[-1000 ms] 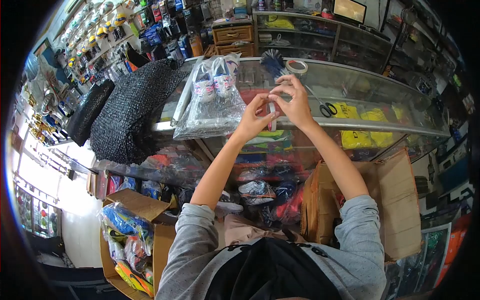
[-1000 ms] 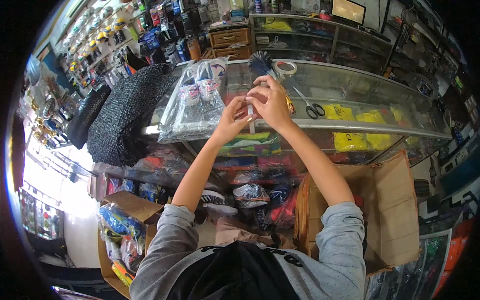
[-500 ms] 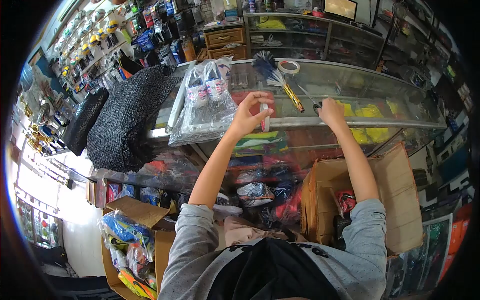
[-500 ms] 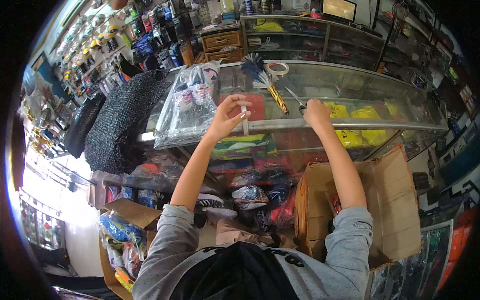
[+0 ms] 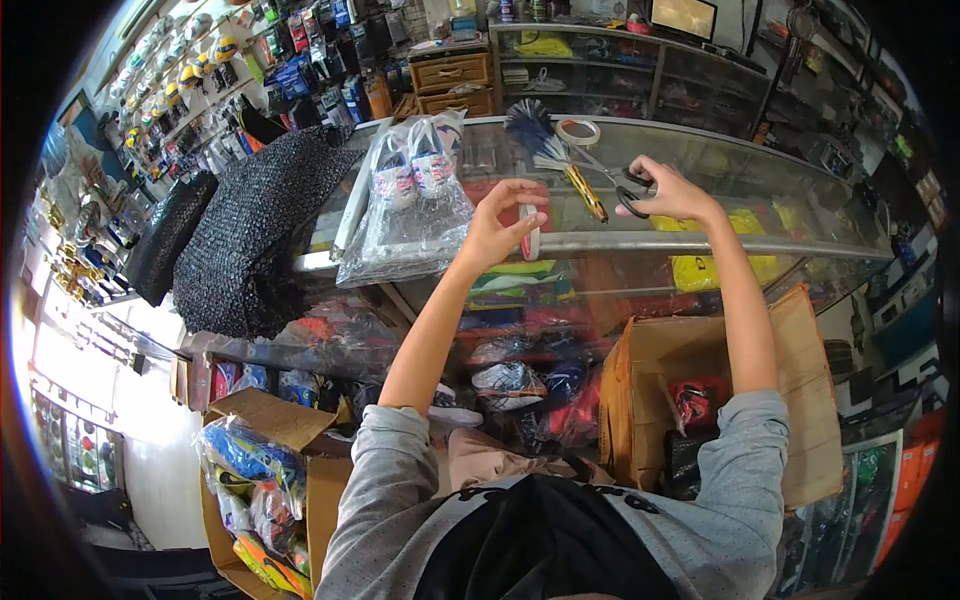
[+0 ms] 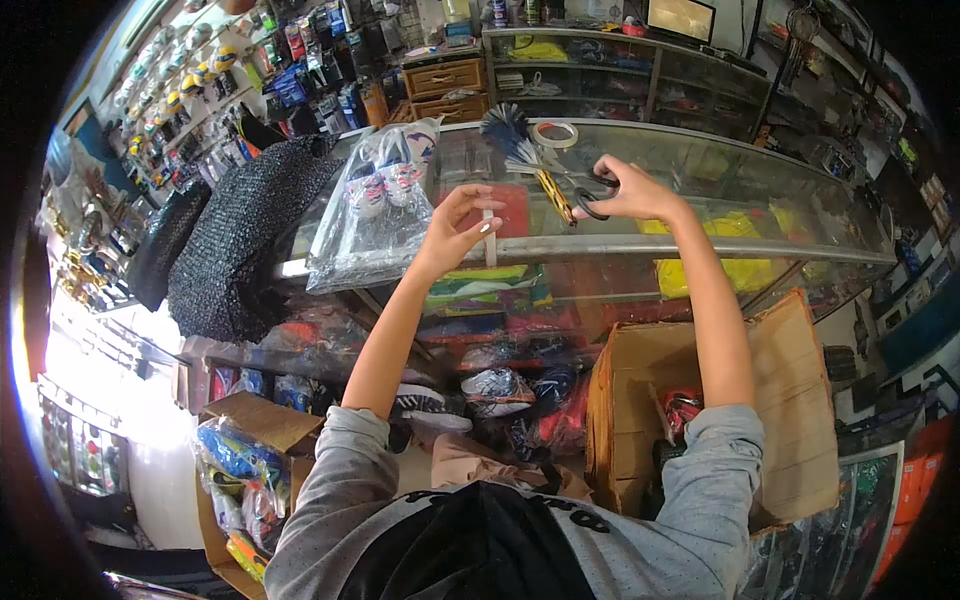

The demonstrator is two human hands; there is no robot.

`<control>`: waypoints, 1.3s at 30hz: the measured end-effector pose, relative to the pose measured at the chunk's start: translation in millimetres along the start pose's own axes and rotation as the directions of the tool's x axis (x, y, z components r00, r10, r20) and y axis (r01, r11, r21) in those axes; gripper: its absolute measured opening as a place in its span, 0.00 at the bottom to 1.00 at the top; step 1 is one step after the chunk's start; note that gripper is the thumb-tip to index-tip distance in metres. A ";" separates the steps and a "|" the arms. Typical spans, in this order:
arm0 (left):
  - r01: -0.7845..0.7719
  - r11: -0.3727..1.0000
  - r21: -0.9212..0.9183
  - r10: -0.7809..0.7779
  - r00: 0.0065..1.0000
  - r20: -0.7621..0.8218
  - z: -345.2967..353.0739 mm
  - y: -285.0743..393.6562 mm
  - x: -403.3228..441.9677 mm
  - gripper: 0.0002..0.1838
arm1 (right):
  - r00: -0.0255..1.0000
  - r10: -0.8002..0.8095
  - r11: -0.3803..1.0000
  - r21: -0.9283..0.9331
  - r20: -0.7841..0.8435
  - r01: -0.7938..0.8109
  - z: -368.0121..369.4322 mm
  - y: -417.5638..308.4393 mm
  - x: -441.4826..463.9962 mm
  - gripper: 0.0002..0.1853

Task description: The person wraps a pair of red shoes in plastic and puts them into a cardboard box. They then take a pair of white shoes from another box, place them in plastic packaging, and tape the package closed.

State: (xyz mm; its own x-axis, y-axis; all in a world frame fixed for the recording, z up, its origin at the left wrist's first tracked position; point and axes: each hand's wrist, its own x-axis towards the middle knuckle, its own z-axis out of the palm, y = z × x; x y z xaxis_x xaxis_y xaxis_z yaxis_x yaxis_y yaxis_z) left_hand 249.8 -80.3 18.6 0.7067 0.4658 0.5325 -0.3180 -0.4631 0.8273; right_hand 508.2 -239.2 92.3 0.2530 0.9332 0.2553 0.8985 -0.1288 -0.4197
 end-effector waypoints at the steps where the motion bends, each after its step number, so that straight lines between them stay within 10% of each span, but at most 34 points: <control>1: 0.008 1.000 -0.009 -0.008 1.000 -0.008 0.4 -1.1 0.0 0.23 | 0.991 -0.048 0.995 0.095 0.126 0.036 -5.6 -6.2 2.2 0.26; 5: 0.047 0.998 -0.048 -0.048 0.999 -0.022 0.3 0.0 -0.9 0.23 | 0.911 -0.068 0.995 0.095 0.406 0.032 -26.1 -47.6 -0.8 0.21; 21: 0.068 0.996 -0.064 -0.069 0.998 -0.011 2.6 6.1 -3.2 0.22 | 0.859 -0.128 0.956 0.292 0.496 -0.026 -10.8 -33.1 15.9 0.08; 27: 0.034 0.999 -0.019 -0.034 0.999 -0.019 2.9 1.2 -5.9 0.24 | 0.919 -0.061 0.990 0.139 0.388 0.007 -9.0 -20.2 16.4 0.11; 35: 0.043 0.994 -0.100 -0.049 0.998 -0.049 6.8 0.4 -9.8 0.27 | 0.974 0.153 0.955 -0.230 -0.165 -0.188 45.7 49.2 26.6 0.16; 39: -0.028 1.000 0.001 0.028 0.997 -0.072 9.8 -0.6 -8.8 0.29 | 0.987 -0.024 0.994 0.104 -0.162 0.041 59.9 -13.0 20.9 0.17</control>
State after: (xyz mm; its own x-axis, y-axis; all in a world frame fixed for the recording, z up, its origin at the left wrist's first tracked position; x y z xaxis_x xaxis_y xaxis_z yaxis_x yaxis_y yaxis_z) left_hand 250.0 -91.5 11.6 0.6499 0.5057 0.5673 -0.3373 -0.4770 0.8116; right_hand 480.3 -197.9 50.9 0.2859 0.8695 0.4028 0.8661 -0.0546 -0.4969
